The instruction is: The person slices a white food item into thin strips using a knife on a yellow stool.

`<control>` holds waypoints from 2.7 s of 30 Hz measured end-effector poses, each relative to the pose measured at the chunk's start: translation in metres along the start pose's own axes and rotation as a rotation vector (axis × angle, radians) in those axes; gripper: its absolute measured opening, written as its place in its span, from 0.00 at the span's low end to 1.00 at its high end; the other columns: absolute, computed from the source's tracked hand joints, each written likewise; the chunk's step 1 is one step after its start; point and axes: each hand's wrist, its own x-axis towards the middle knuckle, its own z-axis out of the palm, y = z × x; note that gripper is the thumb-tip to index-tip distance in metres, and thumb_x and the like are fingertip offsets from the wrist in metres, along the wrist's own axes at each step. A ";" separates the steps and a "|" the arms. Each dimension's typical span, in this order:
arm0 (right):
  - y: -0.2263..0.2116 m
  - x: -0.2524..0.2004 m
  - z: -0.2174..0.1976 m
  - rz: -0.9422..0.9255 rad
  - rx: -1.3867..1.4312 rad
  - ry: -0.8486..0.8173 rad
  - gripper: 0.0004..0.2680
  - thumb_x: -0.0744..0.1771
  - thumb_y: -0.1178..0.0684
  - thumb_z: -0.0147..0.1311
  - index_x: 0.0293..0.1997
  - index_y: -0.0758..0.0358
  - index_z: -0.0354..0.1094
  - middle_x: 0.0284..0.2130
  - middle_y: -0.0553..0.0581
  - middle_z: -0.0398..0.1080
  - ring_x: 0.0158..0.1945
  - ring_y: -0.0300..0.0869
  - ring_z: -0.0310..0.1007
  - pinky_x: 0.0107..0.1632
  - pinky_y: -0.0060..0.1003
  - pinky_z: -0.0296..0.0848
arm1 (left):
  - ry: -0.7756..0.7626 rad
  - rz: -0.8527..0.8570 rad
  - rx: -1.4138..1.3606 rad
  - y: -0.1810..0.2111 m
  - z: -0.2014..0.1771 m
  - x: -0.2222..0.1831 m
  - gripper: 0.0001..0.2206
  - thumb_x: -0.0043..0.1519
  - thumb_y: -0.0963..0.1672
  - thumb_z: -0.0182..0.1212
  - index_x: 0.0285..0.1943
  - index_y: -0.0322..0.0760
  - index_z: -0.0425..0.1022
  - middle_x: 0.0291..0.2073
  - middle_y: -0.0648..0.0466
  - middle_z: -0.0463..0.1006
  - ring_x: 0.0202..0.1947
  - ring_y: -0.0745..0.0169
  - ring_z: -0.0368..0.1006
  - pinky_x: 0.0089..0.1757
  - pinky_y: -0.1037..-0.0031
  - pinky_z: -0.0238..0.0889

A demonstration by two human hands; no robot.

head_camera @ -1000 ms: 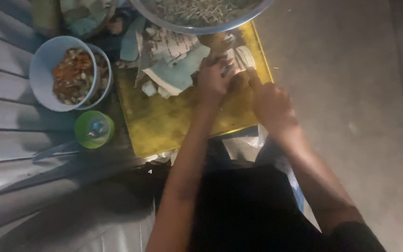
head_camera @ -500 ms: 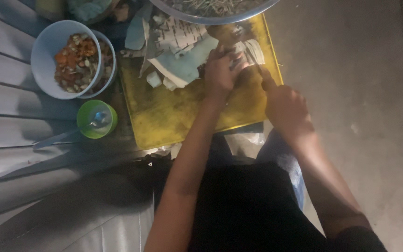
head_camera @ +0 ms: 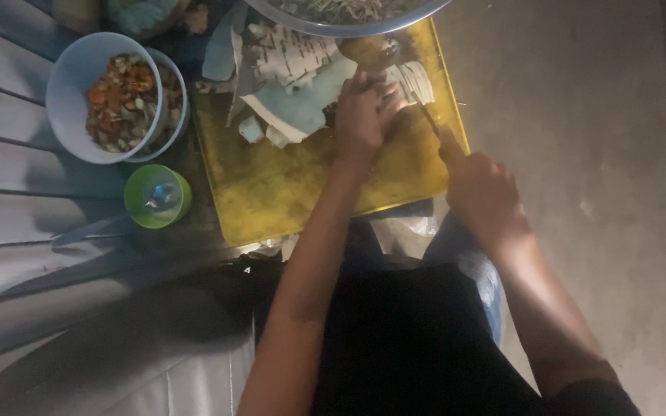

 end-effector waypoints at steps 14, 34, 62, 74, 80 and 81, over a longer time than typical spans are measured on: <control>0.014 -0.022 -0.015 -0.037 0.146 0.070 0.20 0.69 0.54 0.43 0.72 0.41 0.57 0.40 0.65 0.77 0.42 0.63 0.77 0.47 0.60 0.73 | -0.031 -0.066 0.000 0.003 -0.002 0.000 0.19 0.56 0.47 0.71 0.54 0.35 0.80 0.50 0.47 0.78 0.53 0.43 0.69 0.52 0.58 0.65; -0.017 0.035 0.005 -0.046 0.068 0.157 0.22 0.69 0.54 0.46 0.75 0.46 0.52 0.32 0.69 0.75 0.33 0.64 0.77 0.38 0.59 0.76 | 0.008 -0.062 -0.161 0.001 -0.002 -0.006 0.14 0.57 0.44 0.69 0.49 0.33 0.81 0.51 0.43 0.76 0.49 0.46 0.74 0.48 0.63 0.71; 0.001 0.047 0.047 -0.159 -0.184 0.341 0.23 0.70 0.47 0.48 0.76 0.53 0.52 0.25 0.61 0.72 0.24 0.54 0.77 0.28 0.49 0.76 | -0.049 -0.095 -0.151 0.012 -0.008 -0.004 0.12 0.58 0.44 0.67 0.48 0.34 0.81 0.54 0.51 0.77 0.55 0.48 0.71 0.49 0.67 0.73; -0.002 0.040 0.024 -0.073 0.006 0.218 0.18 0.72 0.50 0.44 0.74 0.46 0.56 0.29 0.67 0.75 0.30 0.62 0.77 0.33 0.58 0.76 | -0.002 -0.030 -0.068 0.008 -0.008 -0.003 0.13 0.58 0.45 0.69 0.49 0.36 0.83 0.54 0.48 0.77 0.55 0.44 0.70 0.53 0.60 0.66; -0.001 0.044 0.017 -0.086 0.021 0.217 0.19 0.72 0.52 0.43 0.75 0.48 0.55 0.30 0.68 0.75 0.30 0.62 0.77 0.34 0.56 0.77 | -0.043 -0.107 -0.189 0.001 -0.001 -0.001 0.13 0.59 0.45 0.69 0.50 0.36 0.81 0.55 0.47 0.76 0.54 0.48 0.73 0.54 0.63 0.69; -0.003 0.044 0.018 -0.076 -0.056 0.182 0.18 0.74 0.50 0.43 0.76 0.48 0.54 0.28 0.69 0.74 0.30 0.61 0.78 0.34 0.55 0.77 | -0.046 -0.129 -0.259 0.000 -0.001 -0.003 0.13 0.59 0.45 0.67 0.51 0.36 0.80 0.56 0.48 0.75 0.54 0.50 0.74 0.54 0.65 0.71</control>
